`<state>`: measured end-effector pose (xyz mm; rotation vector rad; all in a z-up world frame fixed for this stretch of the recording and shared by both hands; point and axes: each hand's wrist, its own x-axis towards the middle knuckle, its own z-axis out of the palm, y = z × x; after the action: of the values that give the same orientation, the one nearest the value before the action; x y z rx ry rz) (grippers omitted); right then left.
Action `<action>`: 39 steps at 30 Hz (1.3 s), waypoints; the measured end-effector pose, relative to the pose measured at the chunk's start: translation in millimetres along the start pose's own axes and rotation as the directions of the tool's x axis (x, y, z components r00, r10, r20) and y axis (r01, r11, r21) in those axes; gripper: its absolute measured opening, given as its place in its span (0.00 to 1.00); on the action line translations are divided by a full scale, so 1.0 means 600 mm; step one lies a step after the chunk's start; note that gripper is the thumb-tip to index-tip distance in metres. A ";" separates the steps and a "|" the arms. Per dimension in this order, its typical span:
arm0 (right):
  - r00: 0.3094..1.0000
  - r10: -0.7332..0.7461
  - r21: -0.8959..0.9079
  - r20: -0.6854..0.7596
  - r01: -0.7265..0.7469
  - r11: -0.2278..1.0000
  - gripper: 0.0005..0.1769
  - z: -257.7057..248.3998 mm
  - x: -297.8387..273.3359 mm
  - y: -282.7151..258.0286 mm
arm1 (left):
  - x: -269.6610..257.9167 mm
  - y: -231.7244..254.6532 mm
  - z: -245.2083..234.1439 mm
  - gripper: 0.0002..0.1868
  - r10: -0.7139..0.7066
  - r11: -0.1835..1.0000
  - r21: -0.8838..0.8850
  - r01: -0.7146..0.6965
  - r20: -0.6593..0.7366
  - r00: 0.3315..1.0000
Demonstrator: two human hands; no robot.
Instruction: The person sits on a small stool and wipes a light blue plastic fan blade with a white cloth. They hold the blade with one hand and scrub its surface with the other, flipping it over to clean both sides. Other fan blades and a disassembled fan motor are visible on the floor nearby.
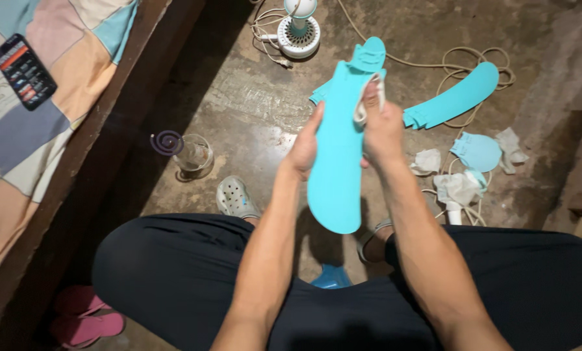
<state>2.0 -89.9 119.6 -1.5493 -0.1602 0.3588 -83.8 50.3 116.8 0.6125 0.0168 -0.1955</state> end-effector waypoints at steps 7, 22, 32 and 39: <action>0.982 -0.159 0.261 0.102 0.128 0.957 0.24 -0.031 0.018 -0.032 | -0.009 0.020 0.020 0.41 -0.137 0.989 0.058 0.137 -0.001 0.991; 0.930 -0.177 0.239 0.321 0.101 0.966 0.20 -0.072 0.010 -0.077 | -0.016 0.019 0.035 0.37 -0.054 0.997 0.054 0.054 -0.005 0.999; 0.957 0.014 0.086 0.289 -0.040 0.995 0.20 0.000 -0.027 -0.047 | 0.002 0.014 0.001 0.38 0.076 0.997 0.000 -0.076 0.018 0.997; 0.945 -0.186 0.037 0.268 0.183 0.982 0.19 -0.033 0.004 -0.050 | 0.011 0.045 -0.045 0.47 0.044 0.828 0.509 0.235 -0.478 0.877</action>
<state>14.1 -107.2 148.5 -1.4552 -0.5129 0.4205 -71.1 86.5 109.6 1.2407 0.4859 -0.1454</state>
